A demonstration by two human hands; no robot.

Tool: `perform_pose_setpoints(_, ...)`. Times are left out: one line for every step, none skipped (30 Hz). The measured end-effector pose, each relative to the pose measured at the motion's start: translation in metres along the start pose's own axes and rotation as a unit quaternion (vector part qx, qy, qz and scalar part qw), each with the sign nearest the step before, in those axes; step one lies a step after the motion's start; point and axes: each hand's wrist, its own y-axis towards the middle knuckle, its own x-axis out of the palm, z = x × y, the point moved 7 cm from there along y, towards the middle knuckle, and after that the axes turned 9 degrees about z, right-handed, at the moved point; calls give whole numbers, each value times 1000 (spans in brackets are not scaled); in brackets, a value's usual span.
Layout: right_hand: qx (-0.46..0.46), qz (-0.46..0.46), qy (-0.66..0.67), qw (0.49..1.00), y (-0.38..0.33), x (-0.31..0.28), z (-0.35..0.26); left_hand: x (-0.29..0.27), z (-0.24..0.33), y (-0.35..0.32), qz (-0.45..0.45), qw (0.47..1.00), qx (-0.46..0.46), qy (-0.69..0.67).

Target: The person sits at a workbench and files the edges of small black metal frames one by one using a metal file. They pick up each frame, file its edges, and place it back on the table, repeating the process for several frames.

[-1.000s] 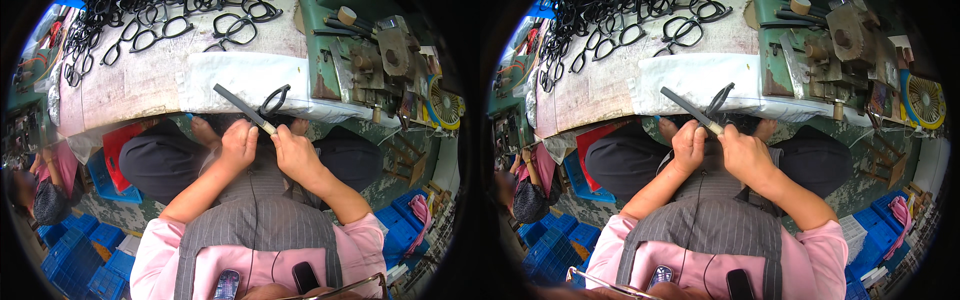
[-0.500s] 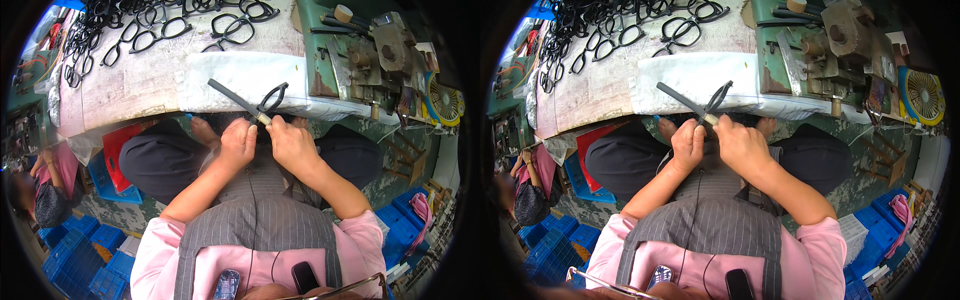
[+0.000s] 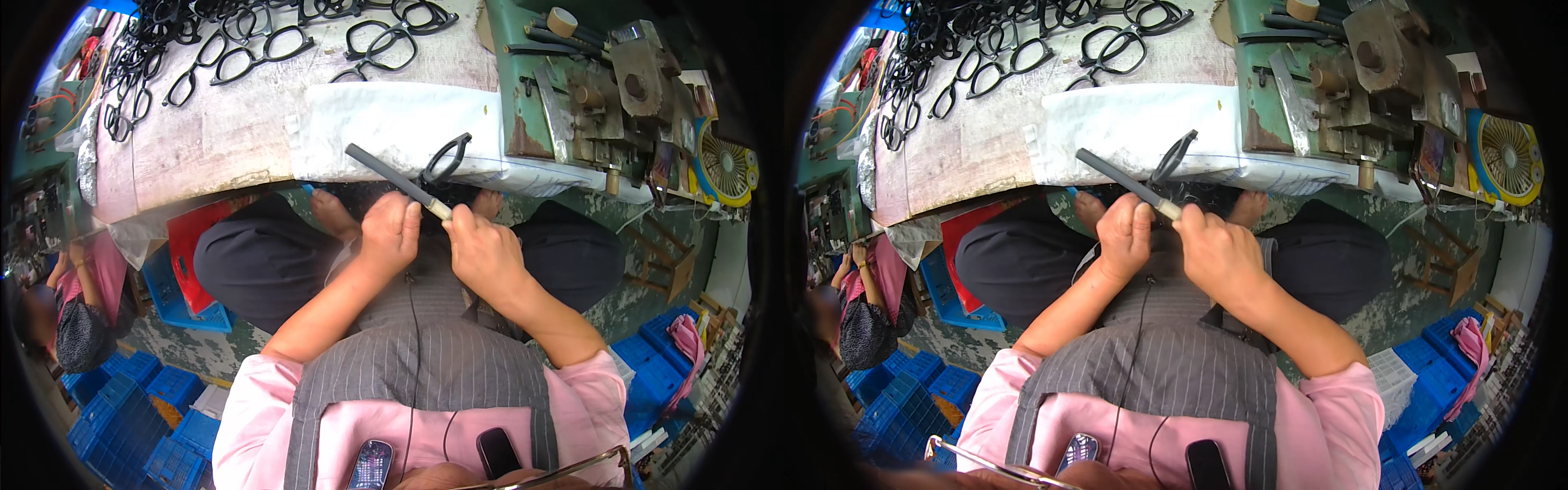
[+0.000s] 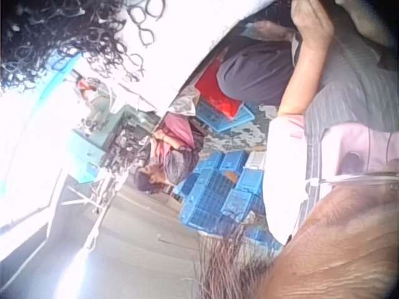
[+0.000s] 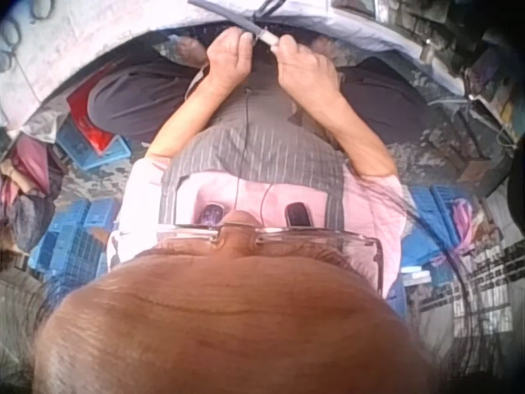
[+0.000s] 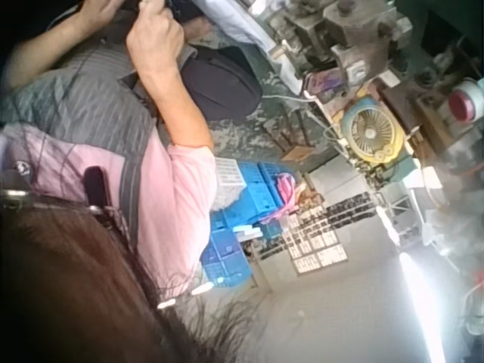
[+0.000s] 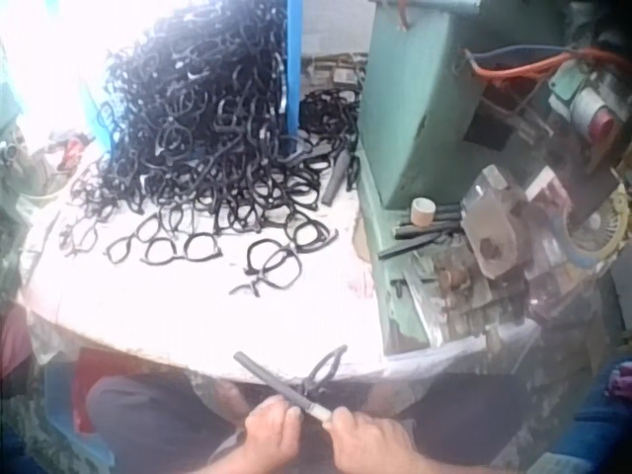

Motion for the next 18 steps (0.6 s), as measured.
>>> perform_pose_setpoints(-19, 53, 14, 998, 1, -6, -3, 0, -1, -1, 2, 1000, -10, 4)
perform_pose_setpoints(-24, 69, 16, 997, 1, -7, -3, 0, 0, -1, -7, 1000, 2, 6)
perform_pose_setpoints(-29, 85, 19, 996, 2, -8, -3, 1, 1, -1, -10, 1000, 7, 8)
perform_pose_setpoints(-41, 122, 36, 991, 2, -12, -4, 0, 2, -1, -9, 1000, 14, 9)
perform_pose_setpoints(-28, 85, 25, 996, 2, -6, -3, 0, 2, 0, -4, 1000, 19, 8)
perform_pose_setpoints(-26, 83, 22, 996, 2, -5, -2, 0, 2, 0, -5, 1000, 25, 8)
perform_pose_setpoints(-15, 76, 18, 997, 1, -5, -1, 0, 3, 0, -3, 1000, 28, 6)
perform_pose_setpoints(-19, 75, 14, 997, 2, -4, -2, 1, 3, 1, 0, 1000, 31, 4)
perform_pose_setpoints(-14, 68, 10, 998, 1, -4, -2, 1, 1, 1, 1, 1000, 16, 3)
perform_pose_setpoints(7, 20, -2, 1000, 0, 2, 1, 0, 0, 0, 2, 1000, 1, 3)
perform_pose_setpoints(-13, 72, 11, 997, 1, -5, -2, 0, -2, -1, 3, 1000, -17, -3)
perform_pose_setpoints(-17, 85, 17, 996, 1, -7, -4, 1, 0, -1, -6, 1000, -5, 8)
perform_pose_setpoints(-22, 99, 22, 995, 1, -9, -5, 1, 1, -1, -7, 1000, -1, 8)
perform_pose_setpoints(-26, 104, 25, 994, 1, -10, -6, 1, 1, -1, -6, 1000, 1, 8)
perform_pose_setpoints(-24, 100, 22, 994, 1, -10, -6, 0, 1, 0, -3, 1000, 3, 8)
perform_pose_setpoints(-21, 95, 18, 995, 1, -8, -6, 0, 2, 0, -4, 1000, 10, 4)
perform_pose_setpoints(-8, 81, 13, 997, 0, -6, -4, 1, 3, 0, -5, 1000, 12, 0)
perform_pose_setpoints(-16, 85, 7, 996, 1, -6, -5, 1, 3, 1, -5, 1000, 16, -4)
